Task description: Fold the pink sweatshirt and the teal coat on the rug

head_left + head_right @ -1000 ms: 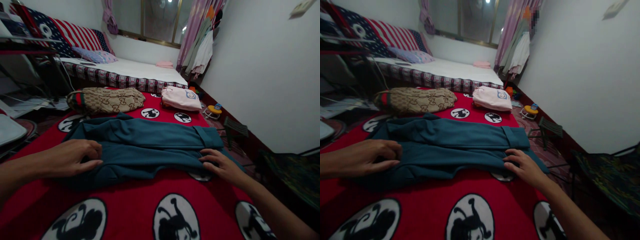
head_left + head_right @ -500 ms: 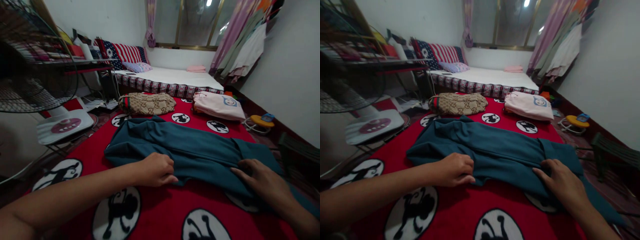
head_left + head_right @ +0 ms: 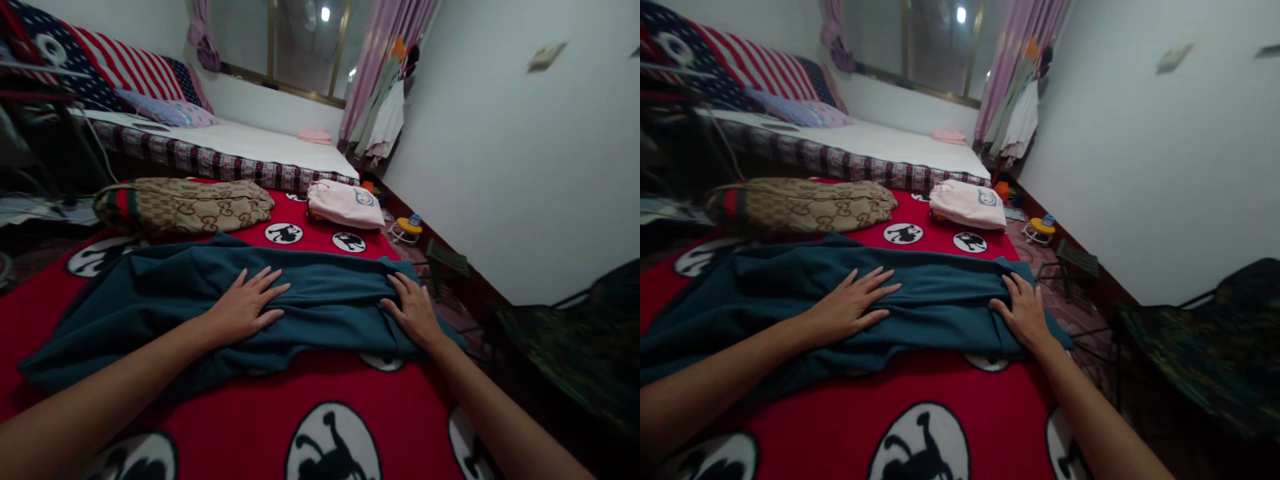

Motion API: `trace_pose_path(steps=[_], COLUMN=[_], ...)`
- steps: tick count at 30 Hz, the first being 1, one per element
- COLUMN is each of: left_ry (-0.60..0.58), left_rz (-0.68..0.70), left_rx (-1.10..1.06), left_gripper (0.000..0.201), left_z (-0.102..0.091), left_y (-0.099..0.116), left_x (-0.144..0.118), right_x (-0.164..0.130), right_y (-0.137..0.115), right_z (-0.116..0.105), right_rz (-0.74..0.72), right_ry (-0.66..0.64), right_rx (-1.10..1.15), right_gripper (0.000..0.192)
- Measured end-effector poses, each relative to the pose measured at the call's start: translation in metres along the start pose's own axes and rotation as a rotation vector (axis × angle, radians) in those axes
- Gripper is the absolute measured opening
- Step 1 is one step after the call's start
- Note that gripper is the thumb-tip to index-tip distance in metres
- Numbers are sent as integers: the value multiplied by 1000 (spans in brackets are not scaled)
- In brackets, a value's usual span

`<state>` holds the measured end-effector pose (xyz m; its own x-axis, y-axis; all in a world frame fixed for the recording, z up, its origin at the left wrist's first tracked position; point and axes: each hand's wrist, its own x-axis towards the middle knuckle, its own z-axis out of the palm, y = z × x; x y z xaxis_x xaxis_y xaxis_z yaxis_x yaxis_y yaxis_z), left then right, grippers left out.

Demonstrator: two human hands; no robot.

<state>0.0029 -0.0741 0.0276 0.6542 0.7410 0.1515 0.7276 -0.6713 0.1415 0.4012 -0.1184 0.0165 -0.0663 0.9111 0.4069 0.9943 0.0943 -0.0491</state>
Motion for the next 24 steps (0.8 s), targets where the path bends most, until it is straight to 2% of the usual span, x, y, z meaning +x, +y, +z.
trace_pose_path(steps=[3,5,6,9,11,14,18,21,24], left_ry=[57,130,151,120,85,77,85,91,96], left_rz=[-1,8,17,44,45,48,45,40,52], left_rx=[6,-25,-38,-22,4,16,15,-2,-34], left_gripper=[50,51,52,56,57,60,61,62,63], left_z=[-15,-20,-18,2,18,30,26,25,27], left_y=[15,28,33,45,47,46,45,45,45], left_x=[8,17,22,34,37,37,35,35,34], right_x=[3,9,12,22,27,33,40,44,48], right_y=[12,18,21,24,23,17,12,15,18], right_z=[-6,-9,-10,-14,-16,-19,-18,-17,-19], right_rz=[65,180,260,491,572,587,553,575,552], right_ry=[99,153,139,-65,-203,-295,-332,-351,-394], right_rx=[99,135,138,135,124,58,-23,-47,40], right_gripper=[60,67,70,81,86,94,106,97,64])
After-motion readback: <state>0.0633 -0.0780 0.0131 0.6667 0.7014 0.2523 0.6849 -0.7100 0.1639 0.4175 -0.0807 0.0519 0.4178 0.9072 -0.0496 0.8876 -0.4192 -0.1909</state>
